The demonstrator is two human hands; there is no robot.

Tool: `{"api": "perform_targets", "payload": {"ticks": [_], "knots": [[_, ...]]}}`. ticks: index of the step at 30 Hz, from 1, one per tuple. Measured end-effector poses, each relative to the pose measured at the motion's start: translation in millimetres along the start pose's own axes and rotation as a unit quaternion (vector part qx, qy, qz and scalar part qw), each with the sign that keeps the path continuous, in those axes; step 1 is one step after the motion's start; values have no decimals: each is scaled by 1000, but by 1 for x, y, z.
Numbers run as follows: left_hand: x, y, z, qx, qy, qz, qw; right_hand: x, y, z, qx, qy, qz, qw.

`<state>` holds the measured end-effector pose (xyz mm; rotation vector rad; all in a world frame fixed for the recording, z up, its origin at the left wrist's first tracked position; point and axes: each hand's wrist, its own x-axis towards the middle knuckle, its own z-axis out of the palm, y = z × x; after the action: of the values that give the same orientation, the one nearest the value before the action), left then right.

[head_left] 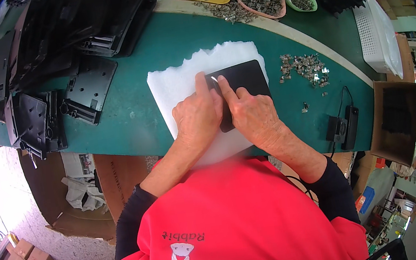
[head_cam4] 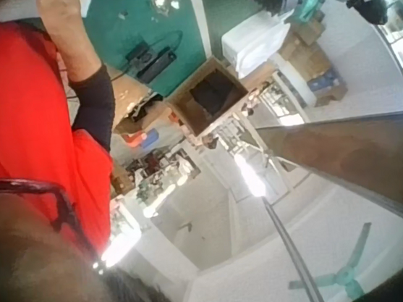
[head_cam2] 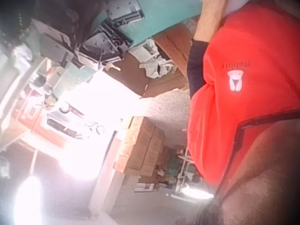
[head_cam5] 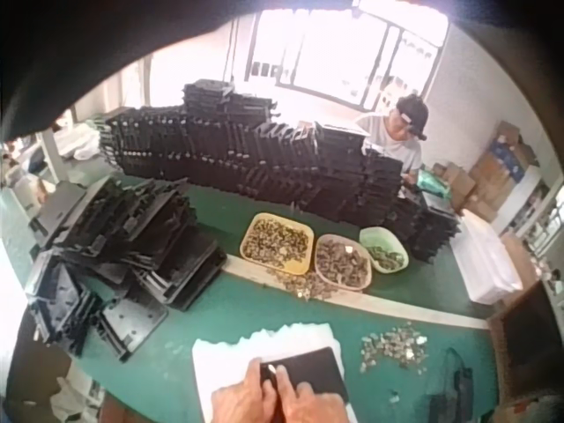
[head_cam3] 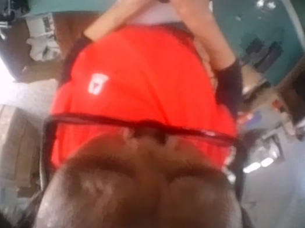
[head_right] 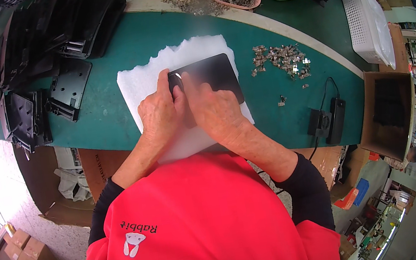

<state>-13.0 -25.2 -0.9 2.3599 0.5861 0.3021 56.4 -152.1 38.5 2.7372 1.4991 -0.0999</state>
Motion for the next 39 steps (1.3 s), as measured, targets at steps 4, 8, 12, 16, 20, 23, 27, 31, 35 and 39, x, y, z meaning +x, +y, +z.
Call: {"api": "perform_targets", "payload": {"ticks": [4, 8, 12, 16, 20, 23, 27, 31, 35, 39], "knots": [[0, 1, -1, -2, 5, 2, 1000, 2, -1, -1, 31, -17, 15, 999], [1, 2, -2, -8, -3, 4, 1000, 4, -4, -5, 60, -35, 38, 997], [1, 2, -3, -16, -6, 13, 1000, 13, -12, -19, 108, -71, 76, 989], [0, 3, -2, -11, 8, 20, 1000, 27, -15, -40, 112, -126, 77, 983], [1, 4, -4, -16, -2, 24, 1000, 34, -13, -51, 63, -150, 23, 986], [-1, 5, -5, -27, -5, 32, 999, 41, -12, -60, 42, -165, -15, 985], [4, 2, -3, -33, -24, 14, 999, 56, -6, -72, 51, -192, -37, 979], [2, 0, -4, -54, -31, -24, 998, 56, 3, -70, 50, -185, -41, 981], [2, -3, 3, -53, 15, -38, 998, 47, 14, -60, 76, -152, -23, 985], [2, -4, 3, -42, 15, -40, 998, 45, 22, -57, 66, -161, -38, 984]]}}
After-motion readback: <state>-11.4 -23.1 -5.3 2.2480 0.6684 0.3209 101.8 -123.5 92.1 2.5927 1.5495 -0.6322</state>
